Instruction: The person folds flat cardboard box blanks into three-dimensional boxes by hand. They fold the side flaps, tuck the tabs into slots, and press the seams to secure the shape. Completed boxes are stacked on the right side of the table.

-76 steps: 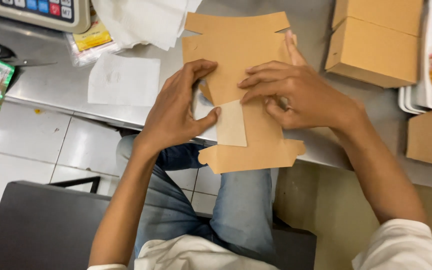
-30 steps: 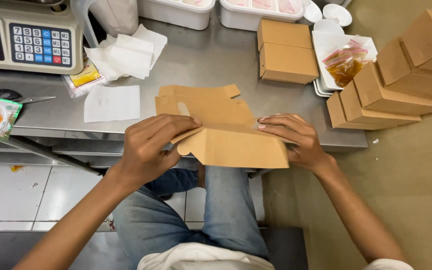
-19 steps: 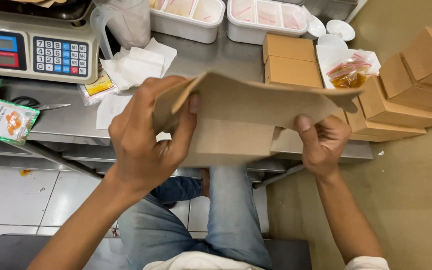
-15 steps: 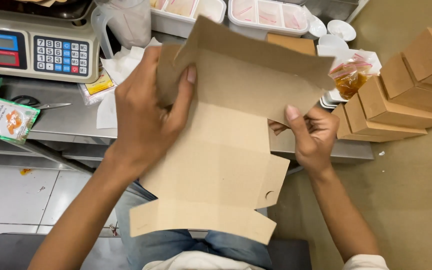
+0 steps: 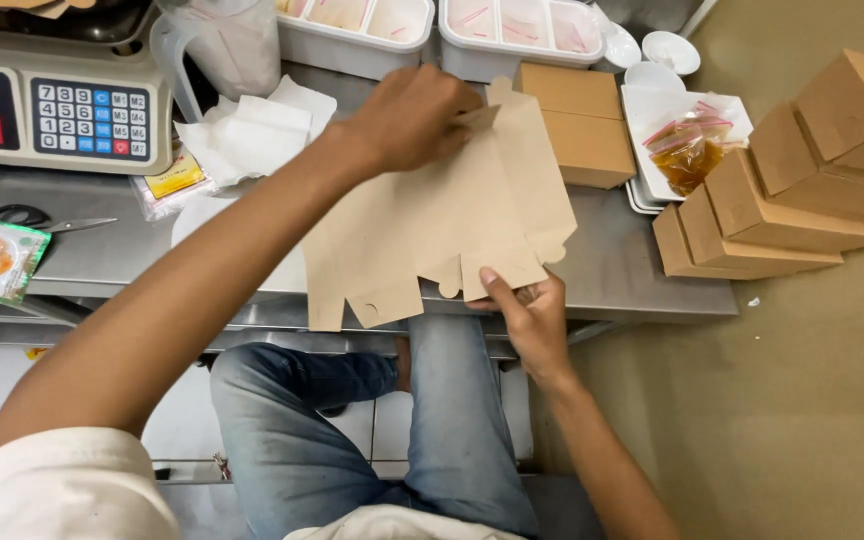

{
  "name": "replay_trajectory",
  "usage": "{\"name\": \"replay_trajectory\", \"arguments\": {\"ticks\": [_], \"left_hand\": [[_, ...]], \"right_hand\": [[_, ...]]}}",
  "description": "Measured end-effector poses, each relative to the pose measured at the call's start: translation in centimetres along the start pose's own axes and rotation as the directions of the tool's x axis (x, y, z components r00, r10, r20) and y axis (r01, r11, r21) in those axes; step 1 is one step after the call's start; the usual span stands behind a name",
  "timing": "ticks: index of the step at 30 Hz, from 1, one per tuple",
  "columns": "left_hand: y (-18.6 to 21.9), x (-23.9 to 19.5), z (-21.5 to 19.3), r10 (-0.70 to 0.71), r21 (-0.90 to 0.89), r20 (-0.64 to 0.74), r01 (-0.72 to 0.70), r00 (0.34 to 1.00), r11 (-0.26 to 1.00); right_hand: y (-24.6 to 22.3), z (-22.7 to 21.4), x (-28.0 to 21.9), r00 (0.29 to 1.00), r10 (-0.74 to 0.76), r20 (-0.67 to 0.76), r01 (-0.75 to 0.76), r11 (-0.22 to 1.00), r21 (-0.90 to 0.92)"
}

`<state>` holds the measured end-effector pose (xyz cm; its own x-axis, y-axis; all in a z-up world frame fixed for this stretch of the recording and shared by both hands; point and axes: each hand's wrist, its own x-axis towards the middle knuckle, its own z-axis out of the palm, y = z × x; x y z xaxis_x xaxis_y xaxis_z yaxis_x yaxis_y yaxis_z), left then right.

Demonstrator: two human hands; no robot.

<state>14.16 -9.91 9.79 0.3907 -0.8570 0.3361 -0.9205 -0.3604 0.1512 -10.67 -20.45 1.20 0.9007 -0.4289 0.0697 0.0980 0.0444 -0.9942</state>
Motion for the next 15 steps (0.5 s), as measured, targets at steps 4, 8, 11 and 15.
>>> {"name": "replay_trajectory", "arguments": {"ticks": [4, 8, 11, 15], "left_hand": [[1.6, -0.7, 5.1, 0.152, 0.023, -0.178, -0.150, 0.972, 0.988], [4.1, -4.0, 7.3, -0.091, 0.000, -0.088, 0.091, 0.992, 0.996], [7.4, -6.9, 6.6, -0.238, -0.102, 0.031, 0.240, 0.971, 0.965], [9.3, -9.5, 8.2, -0.285, -0.212, 0.153, 0.313, 0.946, 0.926]], "right_hand": [[1.3, -1.2, -1.4, 1.000, -0.015, 0.010, 0.016, 0.999, -0.049], [2.5, -4.4, -2.2, 0.994, -0.111, 0.008, 0.107, 0.936, -0.336], [2.5, -6.7, -2.0, 0.985, -0.171, 0.020, 0.159, 0.860, -0.485], [0.4, -6.8, -1.6, 0.956, -0.269, 0.113, 0.285, 0.779, -0.559]]}}
